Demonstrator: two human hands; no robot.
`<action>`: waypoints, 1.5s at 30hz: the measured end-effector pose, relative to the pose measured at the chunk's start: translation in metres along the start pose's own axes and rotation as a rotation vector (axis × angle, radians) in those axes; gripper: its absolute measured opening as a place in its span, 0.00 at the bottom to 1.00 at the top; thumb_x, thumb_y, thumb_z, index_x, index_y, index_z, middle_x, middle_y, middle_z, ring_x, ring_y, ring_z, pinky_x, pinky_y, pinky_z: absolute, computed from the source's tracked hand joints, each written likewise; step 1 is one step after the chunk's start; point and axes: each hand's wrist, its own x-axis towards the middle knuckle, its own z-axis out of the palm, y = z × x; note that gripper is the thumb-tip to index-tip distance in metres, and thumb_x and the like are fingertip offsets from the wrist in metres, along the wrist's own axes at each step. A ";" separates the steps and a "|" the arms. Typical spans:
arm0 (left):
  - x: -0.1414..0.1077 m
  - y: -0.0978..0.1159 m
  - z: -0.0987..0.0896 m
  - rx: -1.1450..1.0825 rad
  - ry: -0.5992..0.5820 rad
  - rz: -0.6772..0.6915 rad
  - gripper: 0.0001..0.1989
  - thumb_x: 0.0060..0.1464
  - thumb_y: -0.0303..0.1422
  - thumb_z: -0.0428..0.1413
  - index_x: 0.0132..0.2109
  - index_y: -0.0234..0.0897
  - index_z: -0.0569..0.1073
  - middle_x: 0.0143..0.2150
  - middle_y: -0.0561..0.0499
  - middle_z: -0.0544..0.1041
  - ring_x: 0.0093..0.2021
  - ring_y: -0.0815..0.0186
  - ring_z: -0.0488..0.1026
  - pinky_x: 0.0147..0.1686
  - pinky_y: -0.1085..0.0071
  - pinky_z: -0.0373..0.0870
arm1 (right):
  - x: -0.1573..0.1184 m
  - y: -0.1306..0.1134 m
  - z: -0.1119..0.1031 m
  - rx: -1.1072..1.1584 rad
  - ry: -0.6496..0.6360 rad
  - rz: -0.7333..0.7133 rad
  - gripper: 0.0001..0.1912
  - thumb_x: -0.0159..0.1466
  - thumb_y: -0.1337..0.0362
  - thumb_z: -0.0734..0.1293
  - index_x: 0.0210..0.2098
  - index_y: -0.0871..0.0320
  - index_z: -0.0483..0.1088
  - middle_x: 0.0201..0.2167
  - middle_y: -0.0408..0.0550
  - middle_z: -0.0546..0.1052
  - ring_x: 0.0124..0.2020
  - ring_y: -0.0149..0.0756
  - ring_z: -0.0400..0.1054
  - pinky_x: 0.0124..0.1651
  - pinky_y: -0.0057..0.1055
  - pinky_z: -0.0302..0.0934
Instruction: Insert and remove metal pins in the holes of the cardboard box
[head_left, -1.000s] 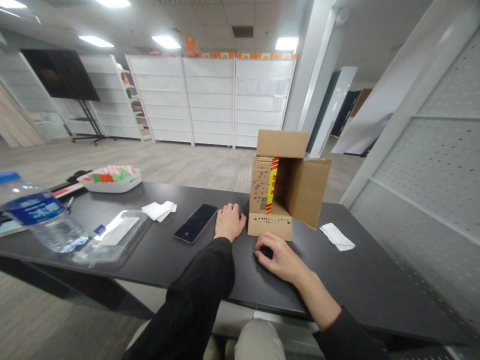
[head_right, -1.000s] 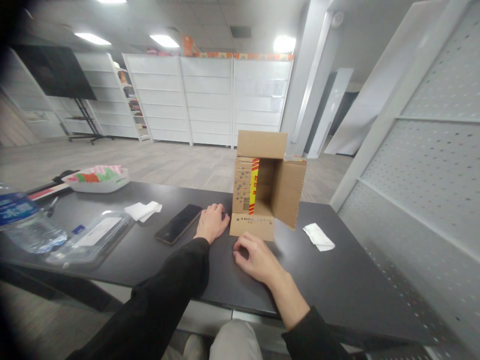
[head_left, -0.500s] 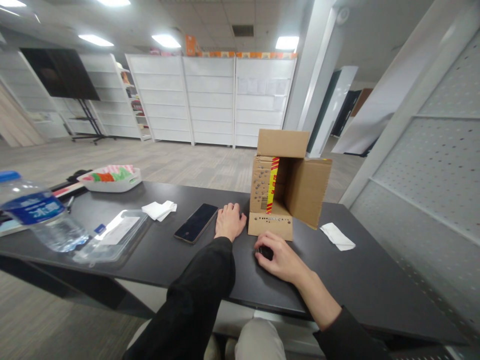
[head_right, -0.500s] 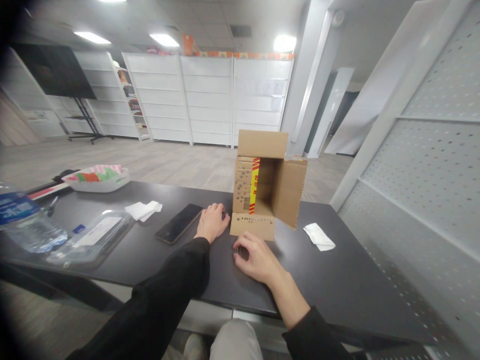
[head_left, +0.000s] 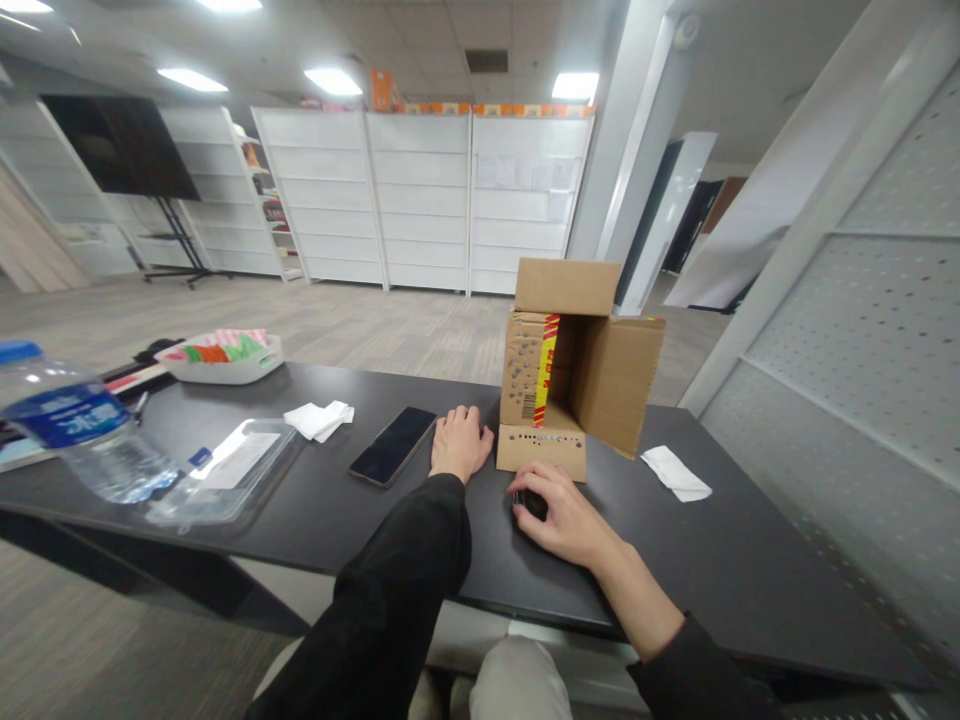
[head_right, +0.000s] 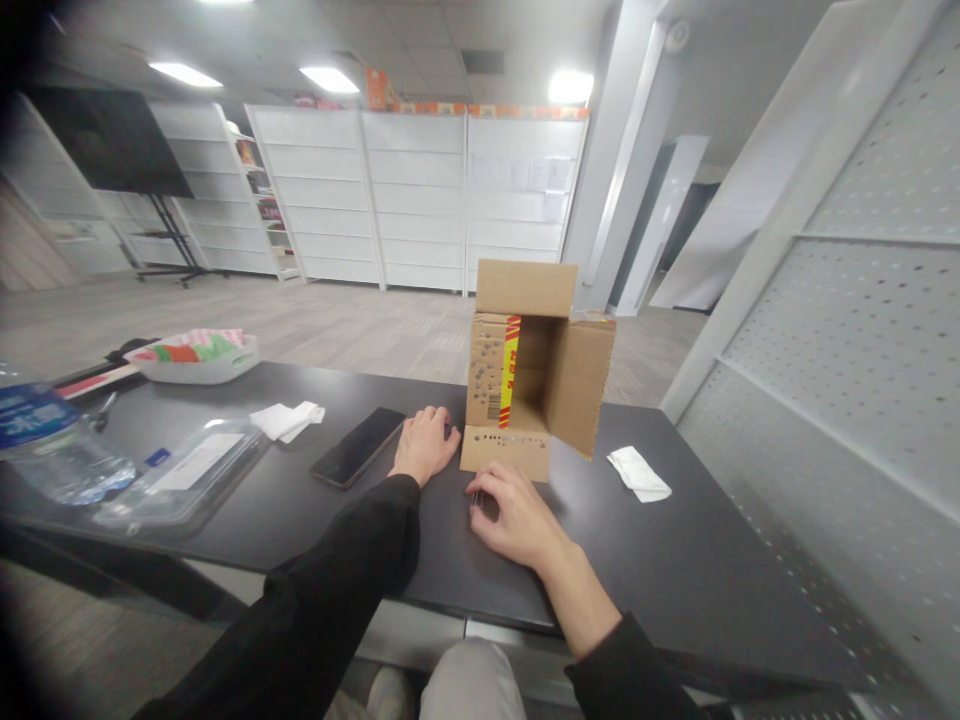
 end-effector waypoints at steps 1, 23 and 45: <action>0.000 0.000 0.000 -0.003 0.000 0.000 0.10 0.61 0.36 0.48 0.44 0.38 0.69 0.48 0.43 0.73 0.51 0.56 0.68 0.51 0.59 0.60 | 0.000 0.000 0.000 0.001 0.003 -0.001 0.11 0.56 0.74 0.65 0.38 0.56 0.70 0.39 0.48 0.73 0.44 0.39 0.67 0.52 0.40 0.59; 0.000 0.000 0.001 -0.003 0.009 0.006 0.10 0.60 0.36 0.48 0.44 0.38 0.69 0.48 0.43 0.73 0.50 0.56 0.68 0.51 0.59 0.60 | 0.000 0.008 0.003 0.026 0.027 0.043 0.13 0.52 0.79 0.59 0.31 0.56 0.66 0.32 0.45 0.70 0.35 0.35 0.65 0.41 0.32 0.60; 0.000 -0.001 0.001 0.010 0.004 0.005 0.10 0.61 0.36 0.47 0.44 0.38 0.69 0.48 0.43 0.73 0.51 0.57 0.68 0.51 0.60 0.60 | 0.000 0.000 0.001 0.039 -0.032 0.008 0.16 0.53 0.79 0.61 0.36 0.55 0.68 0.37 0.46 0.70 0.39 0.36 0.66 0.45 0.33 0.62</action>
